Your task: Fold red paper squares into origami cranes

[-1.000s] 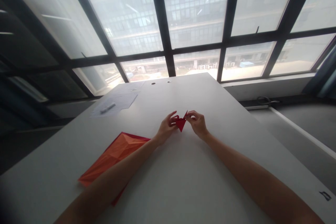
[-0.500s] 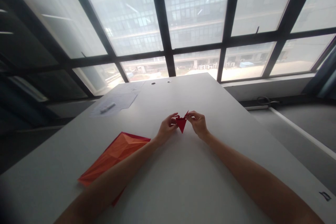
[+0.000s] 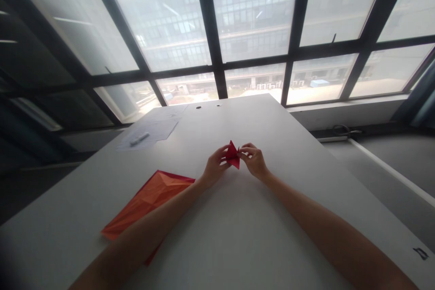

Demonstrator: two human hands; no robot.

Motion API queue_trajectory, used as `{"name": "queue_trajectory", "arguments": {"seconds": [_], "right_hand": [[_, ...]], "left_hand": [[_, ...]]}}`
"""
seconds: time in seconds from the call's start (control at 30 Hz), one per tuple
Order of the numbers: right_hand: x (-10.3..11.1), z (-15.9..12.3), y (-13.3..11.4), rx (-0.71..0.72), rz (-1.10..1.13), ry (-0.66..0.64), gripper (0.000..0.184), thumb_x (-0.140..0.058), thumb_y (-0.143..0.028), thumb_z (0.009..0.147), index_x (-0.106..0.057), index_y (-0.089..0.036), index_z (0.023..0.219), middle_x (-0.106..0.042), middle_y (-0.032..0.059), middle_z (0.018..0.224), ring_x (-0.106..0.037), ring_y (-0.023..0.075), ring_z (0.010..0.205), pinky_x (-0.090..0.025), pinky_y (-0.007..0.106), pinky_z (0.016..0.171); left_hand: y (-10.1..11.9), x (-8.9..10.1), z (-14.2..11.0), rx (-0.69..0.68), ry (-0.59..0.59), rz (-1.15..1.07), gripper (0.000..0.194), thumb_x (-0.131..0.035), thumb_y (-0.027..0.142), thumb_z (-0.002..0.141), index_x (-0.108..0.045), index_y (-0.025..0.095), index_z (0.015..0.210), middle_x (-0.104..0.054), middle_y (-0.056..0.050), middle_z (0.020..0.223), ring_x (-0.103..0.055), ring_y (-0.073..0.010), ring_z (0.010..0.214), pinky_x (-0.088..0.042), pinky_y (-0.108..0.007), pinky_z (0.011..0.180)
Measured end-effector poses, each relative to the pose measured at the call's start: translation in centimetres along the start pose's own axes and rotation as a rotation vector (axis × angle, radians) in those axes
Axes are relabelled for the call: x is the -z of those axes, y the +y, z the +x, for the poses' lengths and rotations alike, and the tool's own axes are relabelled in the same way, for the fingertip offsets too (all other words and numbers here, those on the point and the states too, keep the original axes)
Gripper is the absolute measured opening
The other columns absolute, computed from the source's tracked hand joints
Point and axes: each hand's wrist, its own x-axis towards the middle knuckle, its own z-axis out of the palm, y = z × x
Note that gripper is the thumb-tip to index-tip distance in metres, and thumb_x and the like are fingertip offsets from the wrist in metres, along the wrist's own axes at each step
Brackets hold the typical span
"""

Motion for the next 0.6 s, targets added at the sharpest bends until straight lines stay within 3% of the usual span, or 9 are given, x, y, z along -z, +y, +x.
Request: {"name": "queue_trajectory", "arguments": {"seconds": [0.1, 0.23, 0.33, 0.43, 0.6], "right_hand": [[0.0, 0.0, 0.0, 0.018, -0.031, 0.005, 0.019, -0.075, -0.04, 0.078, -0.075, -0.021, 0.078, -0.064, 0.0042, 0.089, -0.059, 0.0166, 0.077, -0.044, 0.028, 0.062], [0.1, 0.2, 0.2, 0.014, -0.03, 0.051, 0.019, -0.074, -0.039, 0.078, -0.076, -0.02, 0.08, -0.066, 0.0045, 0.088, -0.059, 0.016, 0.075, -0.043, 0.028, 0.062], [0.5, 0.6, 0.4, -0.005, -0.054, 0.111, 0.021, -0.074, -0.04, 0.077, -0.076, -0.019, 0.079, -0.067, 0.0049, 0.087, -0.058, 0.0158, 0.072, -0.042, 0.028, 0.061], [1.3, 1.3, 0.5, -0.028, -0.108, 0.181, 0.024, -0.073, -0.042, 0.077, -0.076, -0.018, 0.079, -0.069, 0.0056, 0.085, -0.06, 0.0172, 0.073, -0.042, 0.028, 0.061], [3.3, 3.0, 0.4, -0.072, -0.202, 0.32, 0.03, -0.074, -0.045, 0.073, -0.078, -0.016, 0.08, -0.072, 0.007, 0.079, -0.06, 0.0188, 0.071, -0.046, 0.031, 0.066]], "left_hand": [[-0.2, -0.1, 0.0, -0.004, 0.01, 0.011, 0.06, -0.072, 0.009, 0.072, -0.057, 0.02, 0.13, -0.069, -0.01, 0.112, -0.066, -0.0228, 0.1, -0.055, -0.037, 0.087], [-0.5, -0.1, 0.0, -0.04, 0.028, 0.061, 0.069, -0.06, 0.001, 0.071, -0.053, 0.025, 0.135, -0.058, -0.011, 0.131, -0.06, -0.024, 0.115, -0.054, -0.036, 0.09], [-0.8, 0.2, 0.0, 0.01, 0.177, 0.082, 0.078, -0.049, -0.004, 0.067, -0.047, 0.028, 0.139, -0.052, -0.01, 0.134, -0.059, -0.0216, 0.114, -0.053, -0.034, 0.088], [-1.0, 0.5, 0.2, 0.11, 0.337, 0.023, 0.073, -0.046, -0.002, 0.066, -0.049, 0.024, 0.134, -0.055, -0.01, 0.125, -0.062, -0.0185, 0.101, -0.054, -0.033, 0.082], [-1.1, 0.6, 0.5, 0.203, 0.435, -0.099, 0.061, -0.049, 0.002, 0.067, -0.053, 0.019, 0.125, -0.058, -0.009, 0.115, -0.062, -0.0168, 0.092, -0.054, -0.029, 0.073]]}}
